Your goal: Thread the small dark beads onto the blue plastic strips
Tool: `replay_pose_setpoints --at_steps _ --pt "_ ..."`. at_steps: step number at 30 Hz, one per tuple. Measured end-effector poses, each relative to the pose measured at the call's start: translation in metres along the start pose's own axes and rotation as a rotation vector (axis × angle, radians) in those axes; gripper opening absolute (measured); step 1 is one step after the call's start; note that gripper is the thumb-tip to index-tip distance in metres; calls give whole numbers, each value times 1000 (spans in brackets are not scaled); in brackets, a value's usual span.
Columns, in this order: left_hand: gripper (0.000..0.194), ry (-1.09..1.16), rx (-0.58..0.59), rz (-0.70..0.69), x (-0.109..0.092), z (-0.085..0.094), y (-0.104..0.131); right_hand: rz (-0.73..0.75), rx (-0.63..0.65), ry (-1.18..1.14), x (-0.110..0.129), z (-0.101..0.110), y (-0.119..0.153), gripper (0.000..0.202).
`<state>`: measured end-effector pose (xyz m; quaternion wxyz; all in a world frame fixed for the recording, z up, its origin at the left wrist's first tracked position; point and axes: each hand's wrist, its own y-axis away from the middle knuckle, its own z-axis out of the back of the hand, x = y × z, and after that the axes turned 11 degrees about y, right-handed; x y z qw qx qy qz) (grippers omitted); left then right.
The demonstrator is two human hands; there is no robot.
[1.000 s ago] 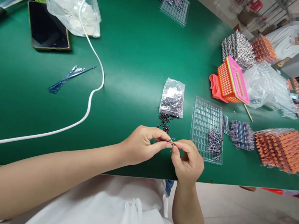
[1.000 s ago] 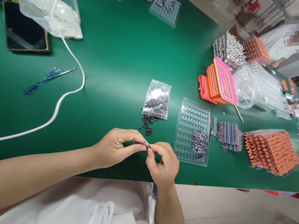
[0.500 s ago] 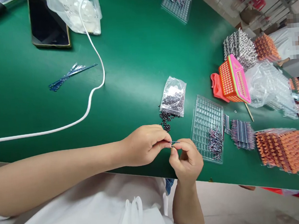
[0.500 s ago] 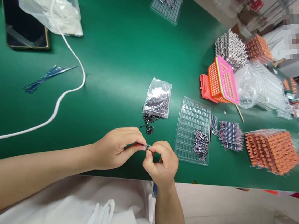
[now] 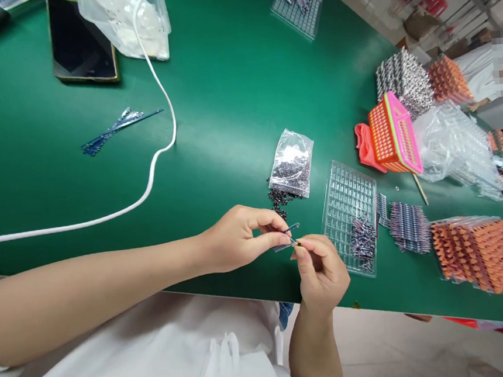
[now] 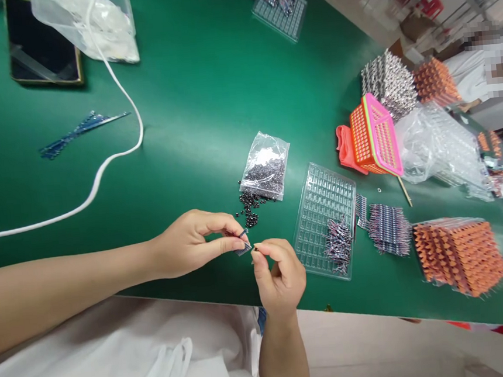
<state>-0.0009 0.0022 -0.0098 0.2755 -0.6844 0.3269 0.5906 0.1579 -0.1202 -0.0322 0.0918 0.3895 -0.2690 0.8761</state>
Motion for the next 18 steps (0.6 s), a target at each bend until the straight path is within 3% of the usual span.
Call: replay_pose_setpoints --at_steps 18 --pt "11 -2 -20 -39 2 -2 1 -3 42 5 -1 1 -1 11"
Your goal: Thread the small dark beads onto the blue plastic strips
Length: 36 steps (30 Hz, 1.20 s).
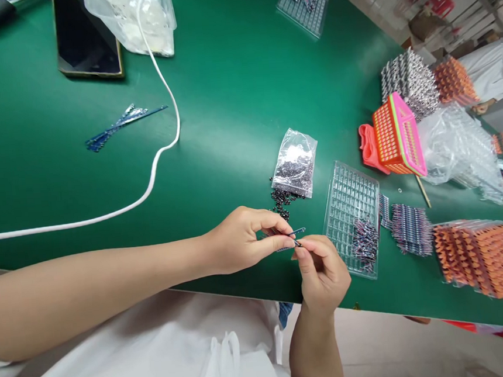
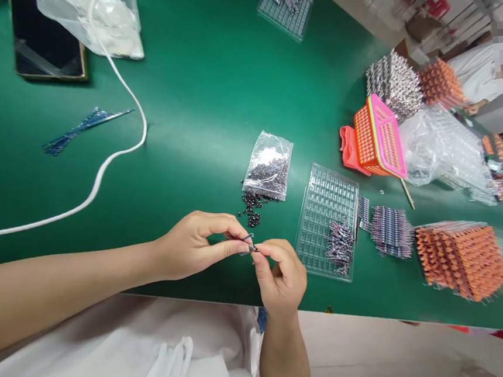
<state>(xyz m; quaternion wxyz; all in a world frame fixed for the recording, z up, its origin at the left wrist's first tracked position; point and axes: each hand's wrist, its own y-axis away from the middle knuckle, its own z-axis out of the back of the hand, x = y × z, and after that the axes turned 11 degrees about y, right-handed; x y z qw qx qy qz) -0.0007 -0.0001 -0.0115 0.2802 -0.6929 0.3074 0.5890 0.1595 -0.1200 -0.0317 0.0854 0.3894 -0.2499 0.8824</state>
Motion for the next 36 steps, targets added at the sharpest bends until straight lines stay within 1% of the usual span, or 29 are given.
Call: replay_pose_setpoints --at_steps 4,9,25,36 --pt "11 -5 -6 -6 0 -1 0 3 -2 -28 0 0 0 15" --pt "10 -2 -12 -10 0 -1 0 9 -26 -2 0 -1 1 13" --pt "9 -50 -19 -37 1 -1 0 -24 -4 -3 -2 0 1 14" --pt "9 -41 -21 -39 0 0 -1 -26 8 -4 -2 0 2 15"
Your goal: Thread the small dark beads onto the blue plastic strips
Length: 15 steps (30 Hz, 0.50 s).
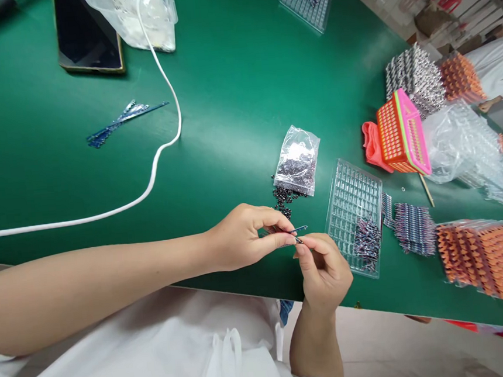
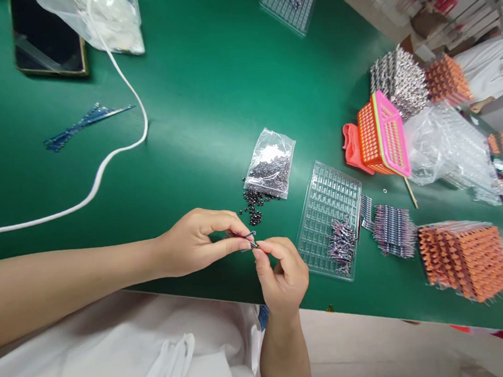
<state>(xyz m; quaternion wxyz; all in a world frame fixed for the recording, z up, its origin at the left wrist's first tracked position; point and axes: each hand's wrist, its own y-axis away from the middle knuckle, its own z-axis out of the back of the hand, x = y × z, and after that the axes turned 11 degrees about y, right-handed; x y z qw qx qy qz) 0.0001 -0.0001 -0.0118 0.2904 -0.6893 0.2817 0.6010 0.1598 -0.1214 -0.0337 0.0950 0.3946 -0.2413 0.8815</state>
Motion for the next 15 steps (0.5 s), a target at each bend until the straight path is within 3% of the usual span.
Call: replay_pose_setpoints --at_steps 15 --pt "12 -14 10 18 1 0 0 19 6 -24 1 0 -1 21"
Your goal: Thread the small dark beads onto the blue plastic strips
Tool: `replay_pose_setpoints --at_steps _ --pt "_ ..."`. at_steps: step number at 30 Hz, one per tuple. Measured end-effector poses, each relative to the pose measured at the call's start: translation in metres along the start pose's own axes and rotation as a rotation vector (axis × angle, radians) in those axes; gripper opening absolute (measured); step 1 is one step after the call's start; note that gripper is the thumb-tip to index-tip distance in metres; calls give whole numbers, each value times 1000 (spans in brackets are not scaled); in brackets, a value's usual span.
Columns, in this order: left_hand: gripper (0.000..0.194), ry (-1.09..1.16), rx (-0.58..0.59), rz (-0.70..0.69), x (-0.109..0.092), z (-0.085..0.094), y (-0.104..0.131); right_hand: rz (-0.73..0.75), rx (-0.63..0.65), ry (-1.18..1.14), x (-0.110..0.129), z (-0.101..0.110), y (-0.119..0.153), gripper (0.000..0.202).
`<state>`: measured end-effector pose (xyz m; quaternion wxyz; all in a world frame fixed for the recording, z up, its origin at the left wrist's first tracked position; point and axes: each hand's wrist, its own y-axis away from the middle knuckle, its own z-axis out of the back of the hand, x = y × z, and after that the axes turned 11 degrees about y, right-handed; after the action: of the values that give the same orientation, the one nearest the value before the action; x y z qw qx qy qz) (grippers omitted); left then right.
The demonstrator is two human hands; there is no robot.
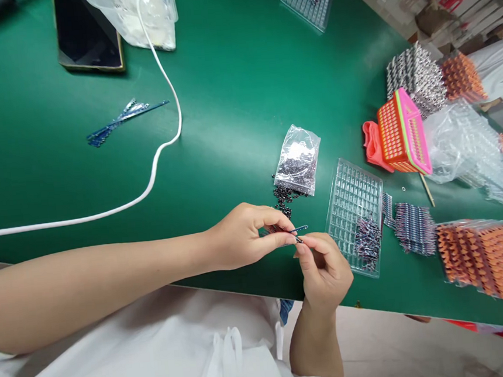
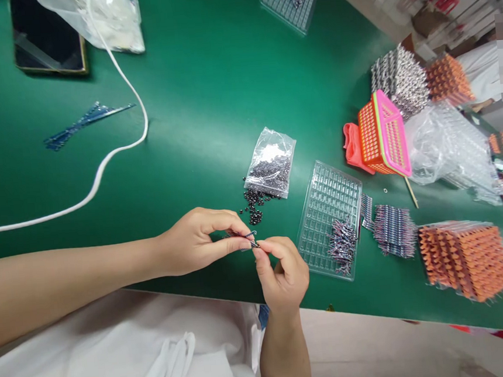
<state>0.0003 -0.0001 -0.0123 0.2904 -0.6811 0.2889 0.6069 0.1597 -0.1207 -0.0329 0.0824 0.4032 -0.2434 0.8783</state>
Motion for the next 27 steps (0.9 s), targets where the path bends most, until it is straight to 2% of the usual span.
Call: replay_pose_setpoints --at_steps 21,24,27 --pt "12 -30 31 -43 5 1 0 50 39 15 -1 2 -1 27" --pt "14 -21 55 18 3 3 -1 27 50 6 -1 2 -2 24" --pt "17 29 101 144 0 5 -2 -12 55 -4 -2 2 -1 20"
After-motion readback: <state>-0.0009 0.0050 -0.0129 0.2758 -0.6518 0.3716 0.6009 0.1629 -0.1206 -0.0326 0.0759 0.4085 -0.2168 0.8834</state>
